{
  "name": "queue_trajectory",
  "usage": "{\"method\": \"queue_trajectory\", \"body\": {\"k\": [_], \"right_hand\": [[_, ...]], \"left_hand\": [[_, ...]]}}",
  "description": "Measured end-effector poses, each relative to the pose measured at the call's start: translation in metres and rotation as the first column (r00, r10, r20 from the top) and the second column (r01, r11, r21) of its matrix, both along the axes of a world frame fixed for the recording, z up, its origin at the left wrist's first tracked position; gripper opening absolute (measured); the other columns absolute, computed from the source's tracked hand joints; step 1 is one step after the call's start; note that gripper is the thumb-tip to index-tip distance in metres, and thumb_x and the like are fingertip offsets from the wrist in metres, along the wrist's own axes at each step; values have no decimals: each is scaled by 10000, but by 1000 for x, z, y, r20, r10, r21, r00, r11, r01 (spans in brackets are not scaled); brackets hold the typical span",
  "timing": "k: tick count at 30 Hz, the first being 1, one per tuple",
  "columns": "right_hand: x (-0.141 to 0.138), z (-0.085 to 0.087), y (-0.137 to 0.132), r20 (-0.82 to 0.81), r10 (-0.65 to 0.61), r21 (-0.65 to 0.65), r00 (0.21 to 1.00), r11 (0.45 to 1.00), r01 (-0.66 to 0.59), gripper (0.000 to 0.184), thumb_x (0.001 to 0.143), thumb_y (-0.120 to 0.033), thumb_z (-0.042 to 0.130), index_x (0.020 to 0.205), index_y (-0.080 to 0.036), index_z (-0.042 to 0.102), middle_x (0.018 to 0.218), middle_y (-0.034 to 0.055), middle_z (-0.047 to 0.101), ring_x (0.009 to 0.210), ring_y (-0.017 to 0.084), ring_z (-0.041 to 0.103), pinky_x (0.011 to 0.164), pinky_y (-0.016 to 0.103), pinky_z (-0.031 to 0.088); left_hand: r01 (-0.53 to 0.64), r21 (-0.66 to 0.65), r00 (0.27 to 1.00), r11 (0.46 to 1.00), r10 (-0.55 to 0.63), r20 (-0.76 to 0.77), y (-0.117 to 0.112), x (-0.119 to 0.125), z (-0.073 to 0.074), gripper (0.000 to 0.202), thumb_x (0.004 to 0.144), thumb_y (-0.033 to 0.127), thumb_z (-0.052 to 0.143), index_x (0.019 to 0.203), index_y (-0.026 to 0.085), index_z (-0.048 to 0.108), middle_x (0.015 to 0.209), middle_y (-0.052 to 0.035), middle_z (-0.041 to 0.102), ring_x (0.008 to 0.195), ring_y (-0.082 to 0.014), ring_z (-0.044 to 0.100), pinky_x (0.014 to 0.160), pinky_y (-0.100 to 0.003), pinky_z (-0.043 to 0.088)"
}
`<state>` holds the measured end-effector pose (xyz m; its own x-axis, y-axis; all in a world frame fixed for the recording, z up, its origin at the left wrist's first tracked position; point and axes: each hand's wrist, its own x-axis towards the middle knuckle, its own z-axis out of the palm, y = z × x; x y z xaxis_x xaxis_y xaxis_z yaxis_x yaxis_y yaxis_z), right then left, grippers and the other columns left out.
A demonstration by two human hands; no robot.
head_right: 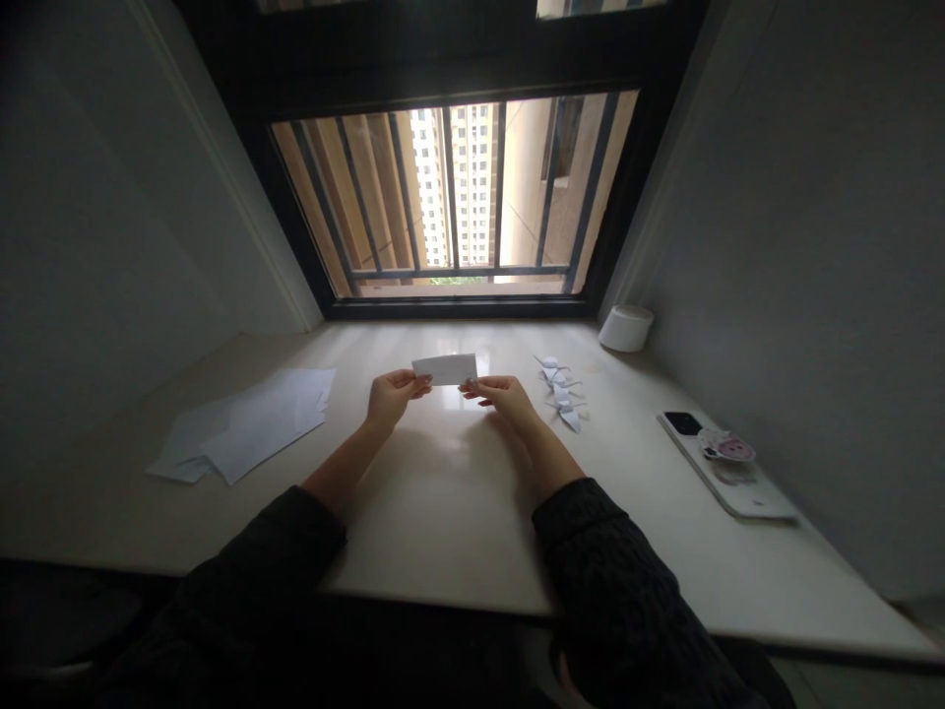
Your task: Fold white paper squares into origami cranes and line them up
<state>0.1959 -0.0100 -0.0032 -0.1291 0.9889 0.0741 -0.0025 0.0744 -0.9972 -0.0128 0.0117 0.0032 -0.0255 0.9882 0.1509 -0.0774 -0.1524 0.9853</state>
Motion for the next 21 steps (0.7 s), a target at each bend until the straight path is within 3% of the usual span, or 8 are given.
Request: {"method": "queue_trajectory", "body": {"k": [5, 10, 13, 17, 21], "right_hand": [[0, -3, 1, 2, 19, -14, 1000, 1000, -18, 386, 689, -527, 656, 840, -180, 733, 906, 119, 721, 868, 223, 654, 708, 314, 454], [-5, -2, 1, -3, -3, 43, 1000, 999, 3, 406, 686, -532, 652, 891, -186, 708, 947, 96, 707, 804, 202, 646, 649, 292, 457], [-8, -5, 1, 106, -110, 103, 988, 990, 99, 407, 613, -515, 718, 816, -163, 708, 764, 66, 705, 705, 193, 628, 600, 277, 435], [-12, -7, -1, 204, -142, 135, 969, 984, 116, 409, 592, -533, 720, 719, -145, 717, 686, 66, 697, 640, 189, 605, 586, 287, 422], [-20, -6, -3, 122, -145, 90, 982, 987, 135, 400, 611, -528, 705, 725, -145, 719, 704, 93, 708, 655, 196, 617, 580, 290, 428]], "left_hand": [[8, 40, 997, 999, -5, -79, 4, -2, -7, 327, 599, 407, 765, 768, 135, 697, 724, -81, 713, 644, -186, 671, 648, -302, 518], [-56, 156, 958, 986, 96, -269, 1, -4, -8, 267, 665, 424, 702, 778, 182, 688, 733, -45, 711, 700, -186, 665, 659, -282, 491], [-63, 195, 929, 979, 129, -346, -2, -4, -5, 228, 677, 420, 693, 753, 205, 688, 731, -29, 708, 736, -189, 657, 675, -276, 478], [-47, 166, 958, 985, 92, -273, -4, 0, 2, 295, 685, 441, 688, 857, 201, 695, 788, -48, 715, 758, -196, 657, 680, -283, 479], [2, 56, 996, 998, 4, -94, -5, 3, 7, 531, 689, 476, 682, 1117, 168, 621, 851, -87, 715, 776, -199, 665, 681, -292, 481]]}}
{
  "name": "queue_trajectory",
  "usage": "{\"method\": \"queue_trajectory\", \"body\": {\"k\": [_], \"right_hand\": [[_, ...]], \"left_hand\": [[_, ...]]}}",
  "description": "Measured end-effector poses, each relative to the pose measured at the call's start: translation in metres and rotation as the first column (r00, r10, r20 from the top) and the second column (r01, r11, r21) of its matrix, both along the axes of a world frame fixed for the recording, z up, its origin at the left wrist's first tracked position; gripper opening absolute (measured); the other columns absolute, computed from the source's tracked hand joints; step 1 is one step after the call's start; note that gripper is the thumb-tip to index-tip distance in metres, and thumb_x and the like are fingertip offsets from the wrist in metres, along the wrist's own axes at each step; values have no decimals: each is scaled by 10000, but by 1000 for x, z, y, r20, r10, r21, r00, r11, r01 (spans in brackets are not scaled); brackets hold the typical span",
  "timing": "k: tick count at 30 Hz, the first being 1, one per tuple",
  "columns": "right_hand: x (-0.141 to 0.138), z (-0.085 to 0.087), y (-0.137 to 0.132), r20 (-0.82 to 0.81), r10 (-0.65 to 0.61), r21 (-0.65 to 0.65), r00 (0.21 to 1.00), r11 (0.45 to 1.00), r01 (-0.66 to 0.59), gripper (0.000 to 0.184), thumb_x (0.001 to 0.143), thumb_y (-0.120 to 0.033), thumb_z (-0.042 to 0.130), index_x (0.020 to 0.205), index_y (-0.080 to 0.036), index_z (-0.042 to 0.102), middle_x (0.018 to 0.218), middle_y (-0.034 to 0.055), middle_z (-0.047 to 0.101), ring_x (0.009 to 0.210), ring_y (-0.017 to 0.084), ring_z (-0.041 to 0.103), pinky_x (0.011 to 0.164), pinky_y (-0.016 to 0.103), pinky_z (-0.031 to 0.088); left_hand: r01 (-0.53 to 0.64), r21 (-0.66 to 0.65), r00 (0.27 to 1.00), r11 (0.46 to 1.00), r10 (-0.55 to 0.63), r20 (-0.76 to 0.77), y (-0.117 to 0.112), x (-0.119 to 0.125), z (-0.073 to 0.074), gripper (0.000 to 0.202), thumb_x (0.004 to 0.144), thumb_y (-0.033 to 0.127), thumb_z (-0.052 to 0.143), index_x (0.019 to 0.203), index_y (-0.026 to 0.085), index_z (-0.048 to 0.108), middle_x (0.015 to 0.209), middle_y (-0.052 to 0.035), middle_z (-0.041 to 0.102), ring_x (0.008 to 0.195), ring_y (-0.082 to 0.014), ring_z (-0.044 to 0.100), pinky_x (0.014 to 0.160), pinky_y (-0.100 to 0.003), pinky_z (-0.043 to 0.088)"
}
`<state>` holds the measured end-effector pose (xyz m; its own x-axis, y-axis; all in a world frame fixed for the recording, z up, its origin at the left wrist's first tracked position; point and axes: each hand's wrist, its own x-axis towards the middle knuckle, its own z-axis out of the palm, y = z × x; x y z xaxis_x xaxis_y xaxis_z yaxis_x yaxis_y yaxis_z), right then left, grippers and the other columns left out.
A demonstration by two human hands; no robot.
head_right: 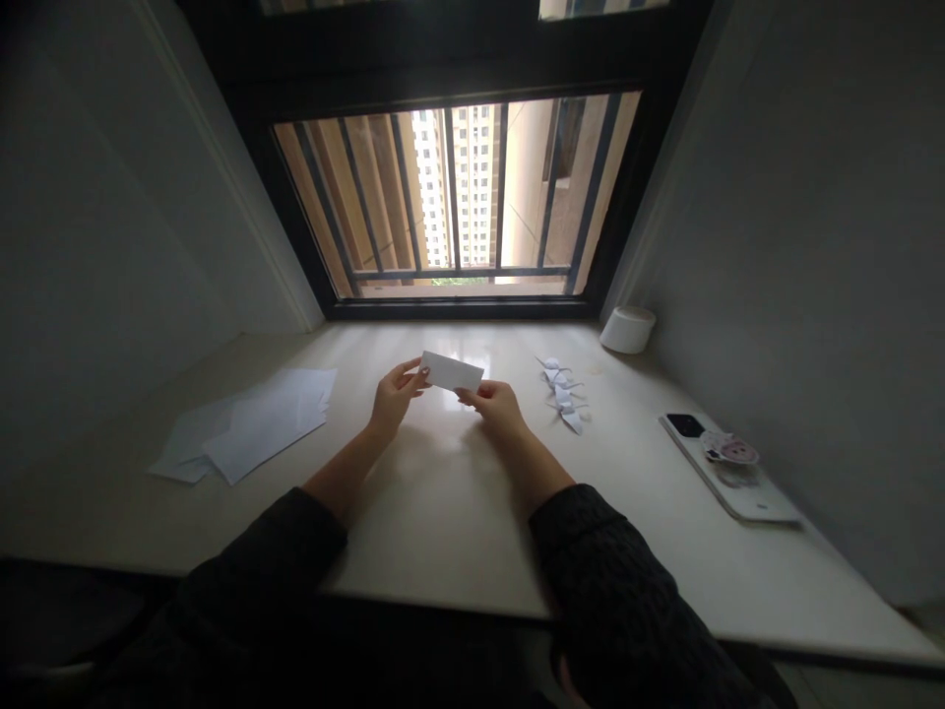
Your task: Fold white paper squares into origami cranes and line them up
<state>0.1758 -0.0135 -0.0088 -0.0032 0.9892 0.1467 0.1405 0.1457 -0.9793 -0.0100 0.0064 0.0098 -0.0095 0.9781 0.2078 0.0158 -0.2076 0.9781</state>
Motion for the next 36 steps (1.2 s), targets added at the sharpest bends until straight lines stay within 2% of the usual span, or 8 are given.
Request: {"method": "queue_trajectory", "body": {"k": [2, 5, 7, 11, 15, 22, 36], "right_hand": [[-5, 2, -1, -60, -31, -14, 998, 999, 30, 393, 619, -523, 701, 726, -146, 714, 699, 94, 706, 658, 193, 619, 575, 288, 432], [-10, 4, -5, -124, -54, -15, 991, 998, 53, 380, 617, -511, 709, 730, -149, 712, 705, 90, 706, 670, 189, 623, 595, 292, 439], [-12, 5, -8, -140, -56, -18, 989, 998, 54, 376, 618, -512, 708, 726, -152, 713, 716, 91, 708, 679, 191, 626, 608, 297, 440], [-15, 6, -12, -131, -34, -36, 991, 999, 29, 376, 620, -526, 699, 691, -157, 711, 718, 93, 710, 670, 191, 625, 611, 301, 438], [-16, 7, -12, -103, -24, -53, 994, 998, 18, 383, 603, -530, 708, 675, -154, 708, 711, 99, 713, 668, 192, 625, 588, 292, 433], [-16, 9, -12, -78, -24, -68, 997, 997, 19, 369, 592, -515, 719, 680, -156, 717, 703, 100, 716, 653, 191, 628, 576, 289, 419], [-5, 3, -4, -35, 11, -45, 999, 999, -13, 372, 601, -512, 721, 710, -156, 725, 713, 98, 720, 682, 204, 638, 582, 289, 433]], "left_hand": [[54, -50, 998, 997, -52, 34, -1, 2, -1, 574, 668, 478, 704, 1134, 157, 611, 863, -99, 714, 816, -204, 662, 694, -291, 477], [132, -72, 991, 989, -133, -5, -5, 5, -5, 463, 641, 477, 723, 970, 152, 692, 870, -98, 716, 830, -200, 648, 702, -283, 466], [149, -62, 988, 987, -151, -34, -7, 8, -8, 393, 637, 474, 724, 871, 158, 721, 855, -84, 718, 783, -183, 636, 692, -281, 460], [148, -59, 988, 987, -150, -38, -13, 12, -8, 325, 645, 455, 717, 788, 164, 734, 772, -61, 713, 713, -160, 613, 670, -276, 454], [121, -75, 992, 990, -123, -25, -15, 11, -2, 305, 637, 446, 720, 755, 166, 734, 755, -57, 710, 716, -161, 613, 675, -277, 449], [-33, -104, 999, 994, 35, 15, -3, -2, 7, 315, 608, 438, 738, 753, 159, 728, 801, -84, 716, 827, -195, 633, 684, -268, 433], [-66, -47, 997, 997, 64, -35, 2, -9, 6, 353, 629, 490, 710, 750, 159, 712, 773, -80, 712, 780, -193, 639, 654, -265, 436]]}}
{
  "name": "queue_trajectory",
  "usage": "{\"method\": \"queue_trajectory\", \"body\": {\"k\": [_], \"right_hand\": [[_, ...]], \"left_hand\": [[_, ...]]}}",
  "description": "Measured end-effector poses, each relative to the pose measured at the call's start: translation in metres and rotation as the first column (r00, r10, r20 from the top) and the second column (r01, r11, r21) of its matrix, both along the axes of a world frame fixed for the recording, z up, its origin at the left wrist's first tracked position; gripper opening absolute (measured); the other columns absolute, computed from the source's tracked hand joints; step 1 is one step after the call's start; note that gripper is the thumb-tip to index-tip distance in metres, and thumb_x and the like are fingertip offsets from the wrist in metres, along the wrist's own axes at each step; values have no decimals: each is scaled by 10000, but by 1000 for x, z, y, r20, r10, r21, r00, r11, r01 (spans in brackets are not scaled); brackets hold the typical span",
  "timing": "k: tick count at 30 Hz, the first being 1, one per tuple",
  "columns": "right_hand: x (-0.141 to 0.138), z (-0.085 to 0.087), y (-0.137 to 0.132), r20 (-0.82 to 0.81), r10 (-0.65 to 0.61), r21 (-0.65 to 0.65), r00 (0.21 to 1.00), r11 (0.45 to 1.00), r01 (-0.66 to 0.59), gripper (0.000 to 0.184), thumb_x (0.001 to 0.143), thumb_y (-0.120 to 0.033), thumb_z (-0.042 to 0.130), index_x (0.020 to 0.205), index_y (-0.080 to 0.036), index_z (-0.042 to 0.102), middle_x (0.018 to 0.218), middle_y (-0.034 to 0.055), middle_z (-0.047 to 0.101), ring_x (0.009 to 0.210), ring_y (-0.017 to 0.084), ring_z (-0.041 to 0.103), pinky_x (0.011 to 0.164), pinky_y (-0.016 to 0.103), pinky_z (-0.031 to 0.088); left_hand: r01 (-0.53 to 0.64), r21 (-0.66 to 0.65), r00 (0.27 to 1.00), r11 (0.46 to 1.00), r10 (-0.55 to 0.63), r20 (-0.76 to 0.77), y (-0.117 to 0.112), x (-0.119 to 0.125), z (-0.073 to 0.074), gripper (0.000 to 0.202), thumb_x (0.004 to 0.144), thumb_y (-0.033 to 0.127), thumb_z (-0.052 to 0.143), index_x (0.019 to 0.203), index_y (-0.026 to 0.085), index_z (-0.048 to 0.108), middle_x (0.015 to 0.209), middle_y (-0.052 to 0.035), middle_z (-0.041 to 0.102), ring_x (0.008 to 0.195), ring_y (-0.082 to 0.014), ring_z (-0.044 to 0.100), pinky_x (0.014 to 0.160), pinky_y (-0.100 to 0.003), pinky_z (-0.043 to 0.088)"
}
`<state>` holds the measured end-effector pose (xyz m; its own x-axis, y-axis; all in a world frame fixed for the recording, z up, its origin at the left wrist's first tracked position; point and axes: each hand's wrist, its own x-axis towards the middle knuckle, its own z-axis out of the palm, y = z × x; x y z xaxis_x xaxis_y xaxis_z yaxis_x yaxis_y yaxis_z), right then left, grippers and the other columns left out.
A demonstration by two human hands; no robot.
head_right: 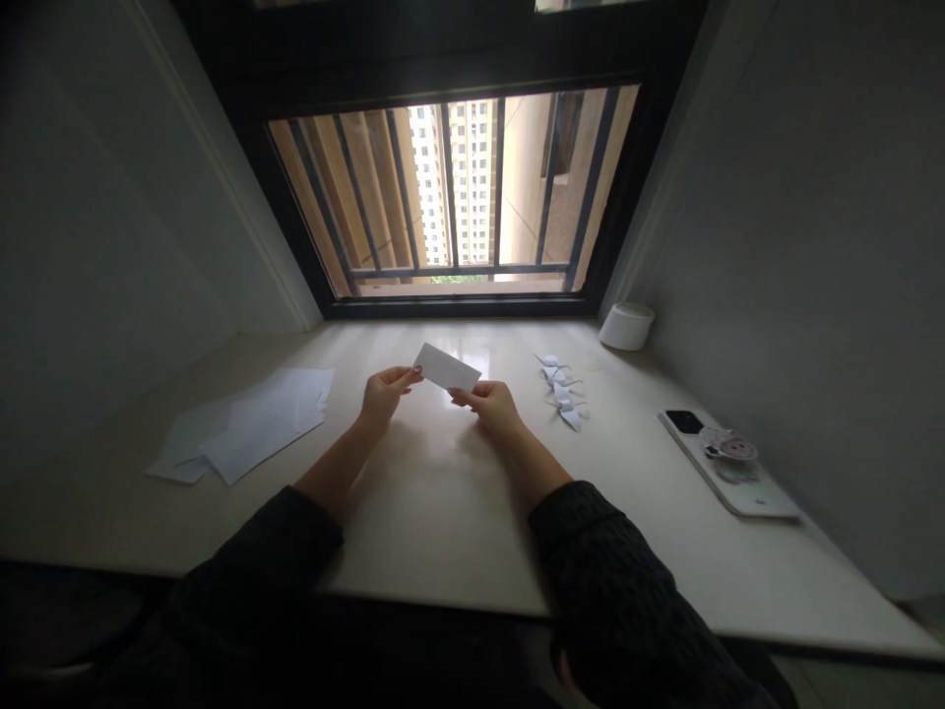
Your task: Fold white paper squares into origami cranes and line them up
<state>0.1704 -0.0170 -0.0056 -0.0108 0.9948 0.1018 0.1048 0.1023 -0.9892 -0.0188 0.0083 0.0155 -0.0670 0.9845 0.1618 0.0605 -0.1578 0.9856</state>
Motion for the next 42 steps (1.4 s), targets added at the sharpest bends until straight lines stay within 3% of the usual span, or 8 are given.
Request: {"method": "queue_trajectory", "body": {"k": [7, 12, 22, 34, 36, 38, 40, 42], "right_hand": [[10, 3, 3, -26, -66, 17, 997, 998, 66, 397, 594, -545, 713, 692, -161, 695, 696, 82, 704, 674, 193, 626, 571, 279, 432], [14, 0, 6, -120, -178, -8, 977, 984, 179, 412, 593, -569, 710, 651, -163, 667, 694, 85, 691, 668, 179, 615, 570, 269, 435], [14, -5, 9, -89, -168, 4, 982, 986, 169, 467, 612, -628, 662, 665, -165, 690, 705, 91, 702, 668, 185, 619, 571, 277, 438], [14, -7, 11, -79, -145, -2, 986, 989, 145, 558, 723, -678, 506, 760, -152, 689, 820, 126, 696, 716, 207, 624, 588, 298, 450], [15, -4, 9, 9, -236, 85, 972, 968, 235, 552, 783, -644, 447, 919, -164, 684, 924, 123, 675, 739, 208, 616, 598, 309, 459], [15, 1, 4, 148, -372, 280, 917, 905, 322, 518, 821, -579, 449, 1150, -211, 607, 1060, 110, 623, 783, 204, 599, 644, 323, 468], [13, 7, -3, 290, -444, 458, 848, 842, 284, 532, 826, -504, 509, 1292, -248, 500, 1117, 108, 573, 818, 209, 574, 689, 335, 468], [9, 11, -10, 423, -445, 545, 789, 821, 171, 473, 834, -431, 540, 1279, -273, 519, 1036, 92, 585, 838, 214, 556, 727, 335, 454]], "left_hand": [[165, 53, 973, 985, -154, -174, 2, -6, 6, 337, 623, 505, 704, 682, 173, 708, 697, -61, 704, 654, -155, 599, 591, -248, 414], [242, -37, 946, 970, -244, -212, -1, -5, 5, 337, 616, 493, 704, 667, 160, 699, 688, -66, 702, 628, -148, 586, 570, -245, 392], [192, -84, 973, 978, -201, -116, -2, -1, 2, 340, 598, 501, 704, 644, 165, 673, 767, -81, 718, 686, -162, 609, 601, -252, 403], [134, 16, 967, 991, -127, -222, 1, -4, -4, 346, 639, 521, 684, 648, 176, 676, 700, -60, 700, 640, -167, 607, 560, -247, 391], [67, 115, 937, 991, -23, -349, 0, -5, -4, 315, 655, 511, 681, 632, 197, 675, 675, -45, 686, 629, -172, 598, 567, -255, 377], [-10, 217, 876, 976, 113, -469, -3, -6, -3, 276, 668, 495, 682, 631, 222, 676, 703, -33, 686, 612, -170, 586, 585, -266, 365], [-32, 288, 827, 957, 187, -530, -7, -4, -1, 259, 679, 489, 678, 634, 235, 669, 726, -26, 686, 592, -166, 573, 596, -272, 356], [-11, 329, 812, 944, 201, -549, -12, -1, 0, 242, 681, 478, 683, 647, 239, 665, 739, -22, 683, 604, -166, 574, 607, -269, 358]]}}
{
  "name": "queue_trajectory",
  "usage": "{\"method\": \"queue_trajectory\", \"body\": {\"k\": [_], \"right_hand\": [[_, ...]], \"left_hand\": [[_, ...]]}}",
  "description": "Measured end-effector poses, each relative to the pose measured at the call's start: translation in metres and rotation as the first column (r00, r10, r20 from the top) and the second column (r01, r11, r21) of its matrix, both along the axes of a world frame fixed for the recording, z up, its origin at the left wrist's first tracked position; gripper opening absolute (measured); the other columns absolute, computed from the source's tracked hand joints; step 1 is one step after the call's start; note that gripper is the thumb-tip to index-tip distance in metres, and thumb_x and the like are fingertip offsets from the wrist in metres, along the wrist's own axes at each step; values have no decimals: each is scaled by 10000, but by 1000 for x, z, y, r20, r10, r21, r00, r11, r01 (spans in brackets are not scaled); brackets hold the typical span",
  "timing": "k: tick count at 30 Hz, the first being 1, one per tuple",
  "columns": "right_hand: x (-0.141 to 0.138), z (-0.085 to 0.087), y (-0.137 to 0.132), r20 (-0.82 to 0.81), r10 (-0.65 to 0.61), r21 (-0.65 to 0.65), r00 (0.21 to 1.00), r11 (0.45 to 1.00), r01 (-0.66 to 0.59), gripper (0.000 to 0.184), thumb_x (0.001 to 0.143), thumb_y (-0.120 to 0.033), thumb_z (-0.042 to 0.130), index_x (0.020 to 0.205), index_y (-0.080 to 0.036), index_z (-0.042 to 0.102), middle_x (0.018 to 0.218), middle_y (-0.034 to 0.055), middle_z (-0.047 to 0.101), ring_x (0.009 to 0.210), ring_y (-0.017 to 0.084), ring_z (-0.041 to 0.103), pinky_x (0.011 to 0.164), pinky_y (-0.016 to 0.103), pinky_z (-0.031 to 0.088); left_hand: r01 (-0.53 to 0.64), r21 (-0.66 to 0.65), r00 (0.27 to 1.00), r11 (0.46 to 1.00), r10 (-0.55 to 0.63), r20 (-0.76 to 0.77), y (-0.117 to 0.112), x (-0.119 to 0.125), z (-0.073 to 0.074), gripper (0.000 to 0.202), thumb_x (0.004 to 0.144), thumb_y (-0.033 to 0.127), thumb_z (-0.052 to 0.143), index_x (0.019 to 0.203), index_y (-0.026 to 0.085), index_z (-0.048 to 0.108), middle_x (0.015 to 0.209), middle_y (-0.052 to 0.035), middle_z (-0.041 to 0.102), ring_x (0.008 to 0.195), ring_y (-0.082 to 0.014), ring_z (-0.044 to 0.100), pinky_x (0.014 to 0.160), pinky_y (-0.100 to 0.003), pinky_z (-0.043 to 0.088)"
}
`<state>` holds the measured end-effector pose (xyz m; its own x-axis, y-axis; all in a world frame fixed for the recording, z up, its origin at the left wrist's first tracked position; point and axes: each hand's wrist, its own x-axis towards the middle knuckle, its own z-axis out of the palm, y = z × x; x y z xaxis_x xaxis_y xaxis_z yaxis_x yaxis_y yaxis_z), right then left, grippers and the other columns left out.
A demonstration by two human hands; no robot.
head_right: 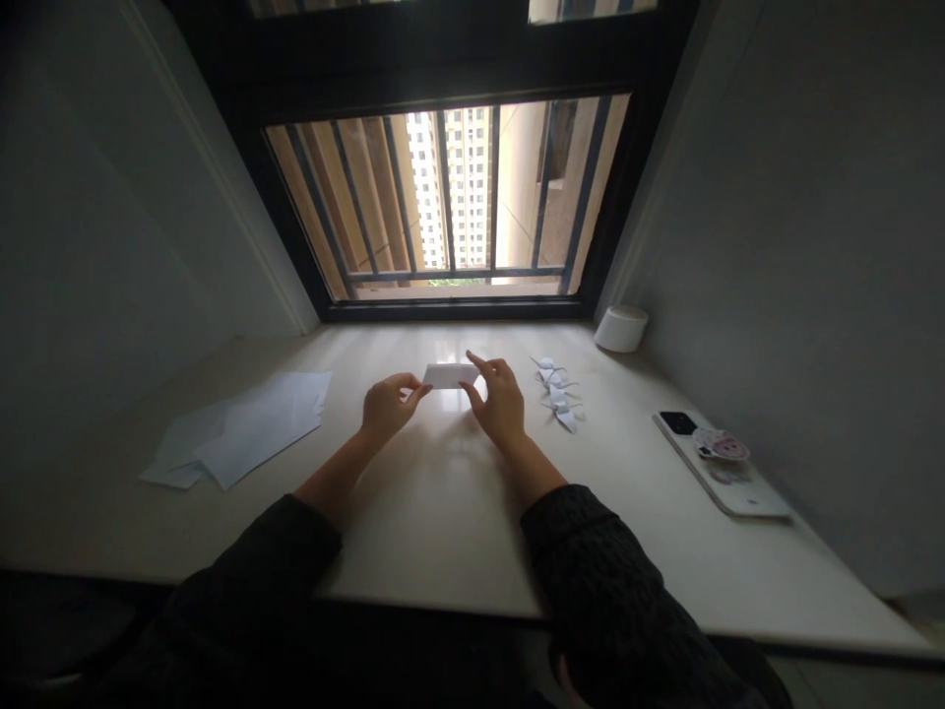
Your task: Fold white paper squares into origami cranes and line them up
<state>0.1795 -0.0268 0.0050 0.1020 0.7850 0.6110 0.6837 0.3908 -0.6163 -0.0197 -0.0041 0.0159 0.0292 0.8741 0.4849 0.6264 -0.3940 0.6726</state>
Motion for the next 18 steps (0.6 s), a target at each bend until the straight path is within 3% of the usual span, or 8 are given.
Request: {"method": "queue_trajectory", "body": {"k": [4, 10, 15, 18], "right_hand": [[-6, -2, -4, 142, 13, 33, 990, 999, -18, 338, 848, -350, 551, 1173, -268, 603, 838, 38, 615, 747, 190, 539, 703, 314, 429], [-5, -7, -1, 92, 19, 38, 996, 999, -23, 193, 815, -359, 601, 948, -241, 677, 797, 27, 630, 710, 175, 540, 679, 302, 419], [-4, -5, 4, -63, 60, 44, 996, 997, -57, 186, 763, -409, 640, 751, -223, 647, 851, 53, 641, 885, 229, 544, 812, 365, 418], [-6, -8, 10, -377, 148, -77, 914, 979, -190, 265, 749, -478, 620, 772, -216, 596, 763, 29, 646, 775, 207, 580, 725, 345, 447]], "left_hand": [[0, -5, 981, 1000, -1, -192, -8, 6, 3, 227, 758, 455, 617, 735, 235, 667, 806, -18, 691, 674, -164, 596, 626, -257, 377], [-11, 12, 963, 1000, 14, -270, -9, 7, 4, 240, 789, 456, 585, 746, 230, 657, 804, -6, 697, 649, -151, 601, 605, -253, 378], [33, -17, 987, 999, -35, -158, -5, 5, 4, 288, 784, 493, 575, 741, 223, 664, 819, -20, 699, 666, -151, 606, 624, -253, 395], [85, -76, 993, 994, -78, 83, 2, 2, 4, 334, 794, 517, 546, 763, 210, 673, 841, -36, 705, 745, -162, 624, 659, -254, 418]]}}
